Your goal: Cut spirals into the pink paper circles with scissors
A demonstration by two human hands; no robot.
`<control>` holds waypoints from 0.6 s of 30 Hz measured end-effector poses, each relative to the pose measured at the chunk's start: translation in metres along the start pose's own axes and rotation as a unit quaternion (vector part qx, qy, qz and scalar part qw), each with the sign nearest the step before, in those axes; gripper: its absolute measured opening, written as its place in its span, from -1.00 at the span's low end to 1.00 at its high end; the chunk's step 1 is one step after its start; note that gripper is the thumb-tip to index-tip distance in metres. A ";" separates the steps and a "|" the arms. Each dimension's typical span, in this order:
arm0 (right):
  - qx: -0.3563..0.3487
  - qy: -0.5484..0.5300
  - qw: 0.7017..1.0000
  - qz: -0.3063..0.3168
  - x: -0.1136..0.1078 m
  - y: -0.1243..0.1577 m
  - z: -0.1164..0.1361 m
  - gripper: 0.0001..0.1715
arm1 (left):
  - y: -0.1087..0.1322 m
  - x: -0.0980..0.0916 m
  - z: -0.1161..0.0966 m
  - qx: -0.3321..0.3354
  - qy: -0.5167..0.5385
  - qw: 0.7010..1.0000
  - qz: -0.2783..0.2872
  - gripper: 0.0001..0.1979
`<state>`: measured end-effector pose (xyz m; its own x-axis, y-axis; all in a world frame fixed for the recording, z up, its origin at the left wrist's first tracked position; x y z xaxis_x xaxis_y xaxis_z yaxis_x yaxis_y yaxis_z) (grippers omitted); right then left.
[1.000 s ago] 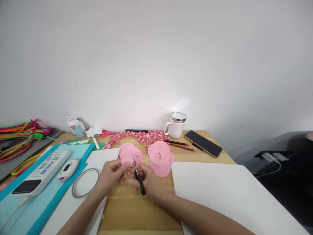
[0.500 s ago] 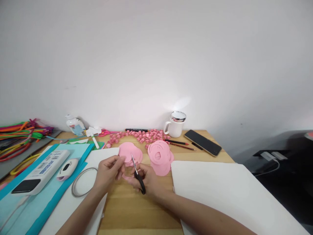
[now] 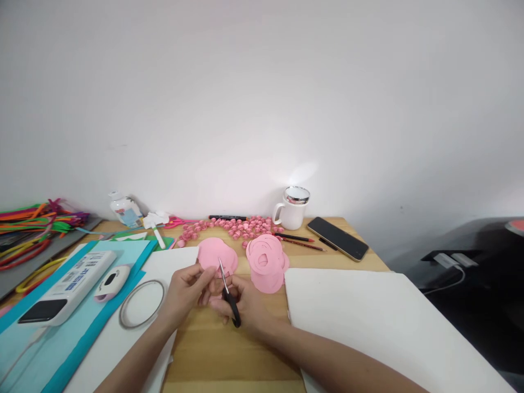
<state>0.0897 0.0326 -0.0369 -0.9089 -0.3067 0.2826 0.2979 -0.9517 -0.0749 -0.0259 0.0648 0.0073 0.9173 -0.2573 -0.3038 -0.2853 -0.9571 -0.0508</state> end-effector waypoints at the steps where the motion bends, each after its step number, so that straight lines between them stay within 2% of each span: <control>1: -0.005 0.001 1.000 0.000 0.000 0.000 0.002 -0.59 | 0.000 0.000 0.000 -0.002 -0.003 1.000 0.004 -0.62; 5: -0.039 0.010 0.999 0.001 0.000 -0.002 0.013 -0.54 | -0.001 0.001 -0.001 -0.003 -0.011 0.999 0.034 -0.61; 9: -0.036 0.011 0.999 -0.003 0.001 -0.002 0.018 -0.54 | -0.001 0.001 -0.004 -0.010 -0.001 0.999 0.039 -0.60; 18: -0.020 0.028 0.999 -0.024 -0.001 -0.003 0.011 -0.52 | 0.001 0.001 -0.005 -0.015 0.015 0.999 0.036 -0.62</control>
<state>0.0927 0.0360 -0.0267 -0.9374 -0.2595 0.2323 0.2423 -0.9650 -0.1005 -0.0239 0.0631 0.0114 0.9029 -0.3286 -0.2772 -0.3426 -0.9395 -0.0021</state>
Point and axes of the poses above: each hand's wrist, its own y-axis away from the middle knuckle, its own x-axis out of the palm, z = x × y, the point moved 4 cm from there along -y, towards the middle knuckle, and after that the axes turned 7 degrees about -y, right-handed, at the moved point
